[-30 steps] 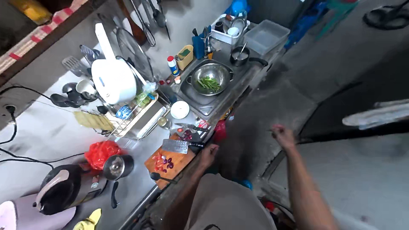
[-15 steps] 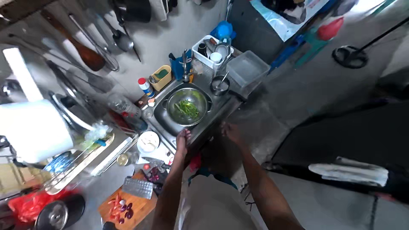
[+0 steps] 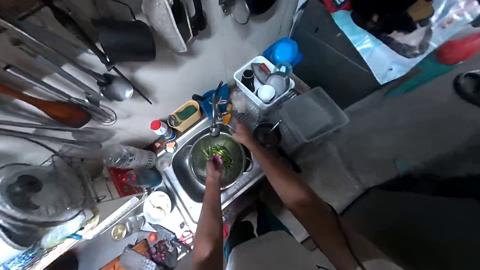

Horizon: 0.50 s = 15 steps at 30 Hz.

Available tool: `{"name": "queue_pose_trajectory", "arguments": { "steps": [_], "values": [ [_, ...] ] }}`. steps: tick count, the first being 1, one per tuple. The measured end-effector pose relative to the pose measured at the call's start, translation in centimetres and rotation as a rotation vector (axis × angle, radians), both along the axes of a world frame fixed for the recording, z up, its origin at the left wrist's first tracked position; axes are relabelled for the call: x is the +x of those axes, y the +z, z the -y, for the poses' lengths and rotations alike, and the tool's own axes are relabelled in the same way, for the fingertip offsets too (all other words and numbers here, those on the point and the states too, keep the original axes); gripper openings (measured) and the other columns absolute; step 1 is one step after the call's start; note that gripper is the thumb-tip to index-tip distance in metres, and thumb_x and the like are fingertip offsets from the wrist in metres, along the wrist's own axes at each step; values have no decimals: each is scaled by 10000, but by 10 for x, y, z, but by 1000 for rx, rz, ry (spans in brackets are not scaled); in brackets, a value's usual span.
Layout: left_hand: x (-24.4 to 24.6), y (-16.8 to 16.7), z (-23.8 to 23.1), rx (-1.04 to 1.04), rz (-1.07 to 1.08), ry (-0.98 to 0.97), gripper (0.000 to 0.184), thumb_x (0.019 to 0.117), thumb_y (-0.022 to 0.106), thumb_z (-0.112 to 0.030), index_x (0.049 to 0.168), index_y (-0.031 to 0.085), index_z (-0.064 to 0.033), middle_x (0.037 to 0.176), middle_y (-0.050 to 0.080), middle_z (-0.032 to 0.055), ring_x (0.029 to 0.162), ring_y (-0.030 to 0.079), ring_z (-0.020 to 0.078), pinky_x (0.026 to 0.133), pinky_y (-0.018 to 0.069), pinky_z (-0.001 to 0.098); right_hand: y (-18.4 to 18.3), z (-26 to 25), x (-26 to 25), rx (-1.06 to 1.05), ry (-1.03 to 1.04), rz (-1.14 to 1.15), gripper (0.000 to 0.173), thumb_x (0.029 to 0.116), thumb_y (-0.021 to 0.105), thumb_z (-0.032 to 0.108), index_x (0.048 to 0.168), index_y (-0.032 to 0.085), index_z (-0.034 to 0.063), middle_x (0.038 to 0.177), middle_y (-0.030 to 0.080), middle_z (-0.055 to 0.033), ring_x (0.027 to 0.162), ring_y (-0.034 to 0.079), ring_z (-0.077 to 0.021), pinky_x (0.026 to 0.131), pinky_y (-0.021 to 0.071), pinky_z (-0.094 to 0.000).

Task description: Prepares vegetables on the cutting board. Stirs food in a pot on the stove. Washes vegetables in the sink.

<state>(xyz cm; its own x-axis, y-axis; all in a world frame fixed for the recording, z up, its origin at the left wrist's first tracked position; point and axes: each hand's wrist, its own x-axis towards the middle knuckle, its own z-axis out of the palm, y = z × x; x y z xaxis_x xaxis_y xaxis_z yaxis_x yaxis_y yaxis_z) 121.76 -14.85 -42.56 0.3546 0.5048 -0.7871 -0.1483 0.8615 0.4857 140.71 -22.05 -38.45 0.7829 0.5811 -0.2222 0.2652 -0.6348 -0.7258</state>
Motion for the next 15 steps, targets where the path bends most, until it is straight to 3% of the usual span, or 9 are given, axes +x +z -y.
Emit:
{"name": "queue_pose_trajectory", "arguments": {
  "steps": [3,5,6,8,10,13,15],
  "values": [
    [23,-7,-5,-14,-5,70,208,1092,431,-202,1070,573,-51,880,651,48,745,651,108,677,566,245,-24,-44,45,5,42,56,875,905,748,217,1621,263,85,1607,373,-226,1374,513,-411,1082,486,-575],
    [40,-9,-8,-2,-1,86,222,1103,402,-203,1098,559,-46,881,641,51,749,644,114,688,564,251,-26,-59,65,-1,96,52,917,905,742,208,1637,207,67,1662,284,-211,1424,467,-396,1117,460,-550],
    [49,-8,-8,2,-3,95,224,1106,397,-204,1110,555,-44,886,640,53,748,642,116,690,563,255,-25,-61,71,-18,130,45,886,929,723,225,1637,216,59,1661,293,-209,1431,463,-391,1130,446,-547],
    [58,-7,-10,6,-6,112,212,1101,404,-215,1115,545,-57,892,629,46,742,634,117,690,560,256,-32,-61,72,-40,192,60,725,956,687,225,1583,368,47,1592,411,-208,1387,505,-393,1114,456,-565],
    [68,-6,-15,-1,5,149,226,1097,399,-229,1124,545,-58,910,627,59,749,632,132,699,564,270,-42,-54,67,-58,266,108,498,973,642,199,1443,566,53,1552,490,-147,1362,544,-345,1102,475,-546],
    [73,-1,-17,-13,52,187,317,1109,354,-292,1263,514,-66,1033,622,97,821,631,170,732,563,302,-43,-31,55,-168,411,132,358,1026,546,184,1337,659,48,1521,539,-130,1372,545,-329,1103,471,-551],
    [74,-2,-17,19,39,143,319,1104,408,-326,1292,531,-100,1070,637,72,843,642,143,735,567,270,-28,-15,41,-172,381,127,332,1039,556,201,1317,681,69,1323,661,-203,1163,656,-426,928,527,-650]
  ]
}}
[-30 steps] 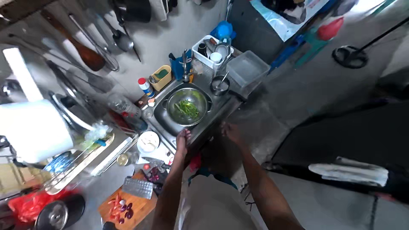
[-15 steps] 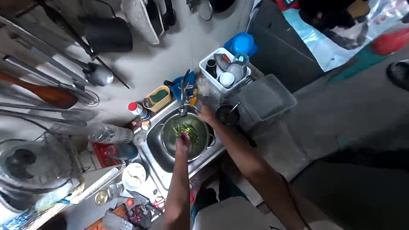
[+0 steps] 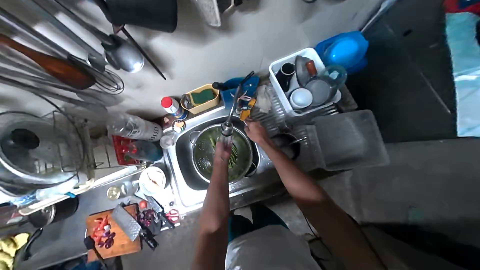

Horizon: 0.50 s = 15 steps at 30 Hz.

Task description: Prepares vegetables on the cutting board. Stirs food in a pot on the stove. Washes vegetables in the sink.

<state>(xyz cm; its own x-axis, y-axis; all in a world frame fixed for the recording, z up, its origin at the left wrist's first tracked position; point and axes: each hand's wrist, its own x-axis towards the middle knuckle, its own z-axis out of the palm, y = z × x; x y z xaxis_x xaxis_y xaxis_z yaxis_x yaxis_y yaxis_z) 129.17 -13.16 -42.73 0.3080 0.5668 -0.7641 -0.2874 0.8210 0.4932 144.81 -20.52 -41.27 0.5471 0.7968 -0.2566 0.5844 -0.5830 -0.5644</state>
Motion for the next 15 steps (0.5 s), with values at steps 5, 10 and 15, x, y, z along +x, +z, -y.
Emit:
{"name": "queue_pose_trajectory", "arguments": {
  "steps": [5,10,15],
  "values": [
    [-7,2,10,130,-137,-156,196,1083,482,-275,1202,565,-143,849,536,-25,612,473,44,560,447,191,15,17,-33,299,-152,-482,269,1049,603,207,1276,676,83,1177,725,-137,992,730,-260,896,603,-483],
    [-14,-2,16,149,-79,-128,514,1060,398,-569,1235,625,-142,1000,663,12,851,619,107,780,546,307,-3,-7,-79,401,-411,-1324,312,1006,586,1,1316,588,33,1211,692,-109,1024,708,-196,942,595,-364],
    [-13,15,36,207,-181,-56,366,1086,330,-462,913,525,-205,584,373,-55,436,366,34,428,363,189,-10,-45,-113,392,-428,-1033,224,1059,578,258,1092,625,42,709,567,5,493,456,-32,426,388,-173]
  ]
}}
